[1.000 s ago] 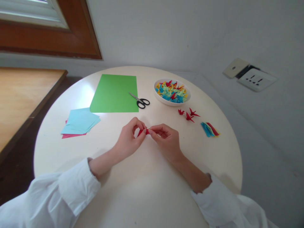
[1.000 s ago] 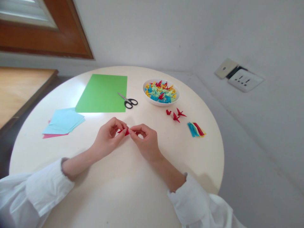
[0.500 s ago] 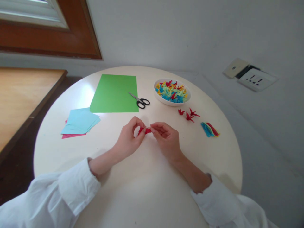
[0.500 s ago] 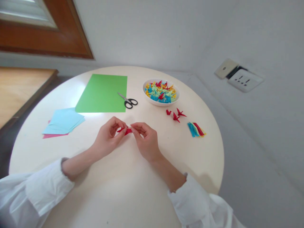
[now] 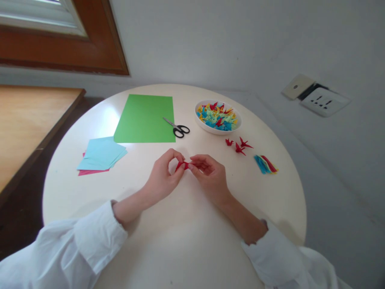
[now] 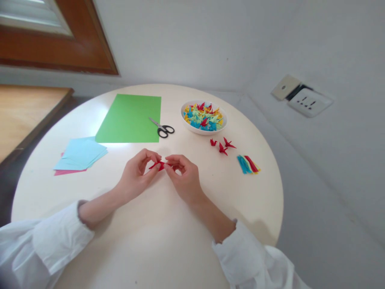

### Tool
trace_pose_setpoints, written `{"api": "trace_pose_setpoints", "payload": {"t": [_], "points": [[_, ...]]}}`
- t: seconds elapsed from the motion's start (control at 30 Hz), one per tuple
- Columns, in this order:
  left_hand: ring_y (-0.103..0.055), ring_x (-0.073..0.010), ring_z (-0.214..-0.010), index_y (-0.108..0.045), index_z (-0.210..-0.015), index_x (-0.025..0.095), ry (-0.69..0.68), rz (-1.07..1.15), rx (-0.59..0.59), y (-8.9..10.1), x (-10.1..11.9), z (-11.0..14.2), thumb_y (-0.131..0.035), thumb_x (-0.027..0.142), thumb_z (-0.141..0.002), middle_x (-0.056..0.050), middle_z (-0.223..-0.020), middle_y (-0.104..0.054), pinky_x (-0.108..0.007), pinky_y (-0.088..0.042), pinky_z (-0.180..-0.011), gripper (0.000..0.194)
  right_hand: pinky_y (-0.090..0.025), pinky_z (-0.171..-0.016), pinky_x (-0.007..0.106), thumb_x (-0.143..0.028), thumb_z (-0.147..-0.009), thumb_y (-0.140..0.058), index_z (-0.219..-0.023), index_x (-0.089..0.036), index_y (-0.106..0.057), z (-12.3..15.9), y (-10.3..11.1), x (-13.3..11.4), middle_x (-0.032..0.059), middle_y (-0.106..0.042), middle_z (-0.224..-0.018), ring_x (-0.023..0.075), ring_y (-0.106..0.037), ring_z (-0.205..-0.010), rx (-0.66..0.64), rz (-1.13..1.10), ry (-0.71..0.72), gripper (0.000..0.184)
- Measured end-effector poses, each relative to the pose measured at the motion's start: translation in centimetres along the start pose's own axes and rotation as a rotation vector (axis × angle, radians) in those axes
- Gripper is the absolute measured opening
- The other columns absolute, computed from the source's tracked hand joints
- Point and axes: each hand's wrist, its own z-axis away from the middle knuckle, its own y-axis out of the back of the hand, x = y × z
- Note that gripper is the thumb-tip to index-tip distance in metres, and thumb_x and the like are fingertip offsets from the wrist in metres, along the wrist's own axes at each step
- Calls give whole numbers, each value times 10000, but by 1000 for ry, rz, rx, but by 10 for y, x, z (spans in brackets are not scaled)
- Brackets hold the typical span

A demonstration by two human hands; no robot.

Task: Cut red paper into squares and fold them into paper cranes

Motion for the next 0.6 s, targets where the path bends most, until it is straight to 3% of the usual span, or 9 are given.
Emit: {"api": "trace_pose_setpoints", "payload": {"t": [0.13, 0.27, 0.6], "points": [[-482, -135, -680, -475, -738, 200, 15, -161, 65, 2, 6, -2, -550, 199, -733, 11, -710, -502, -266, -405, -627, 75, -531, -628, 265, -243, -675, -668, -761, -185, -621, -3, 3, 0, 15, -656, -717, 129, -609, -639, 42, 23, 17, 114], [-402, -97, -496, -446, -776, 206, 114, -105, -32, 2, 9, -1, -519, 241, -775, 61, -556, -437, -223, -313, -475, 81, -517, -604, 264, -240, -670, -661, -746, -188, -610, -4, 4, 0, 10, -648, -698, 127, -591, -616, 58, 48, 22, 105], [-496, -107, -558, -452, -780, 208, 114, -100, -47, 1, 4, 1, -504, 198, -759, 41, -628, -519, -217, -348, -489, 57, -451, -601, 267, -193, -705, -625, -764, -202, -610, -2, 3, -1, -3, -653, -723, 128, -581, -641, 36, 233, 134, 61]]}}
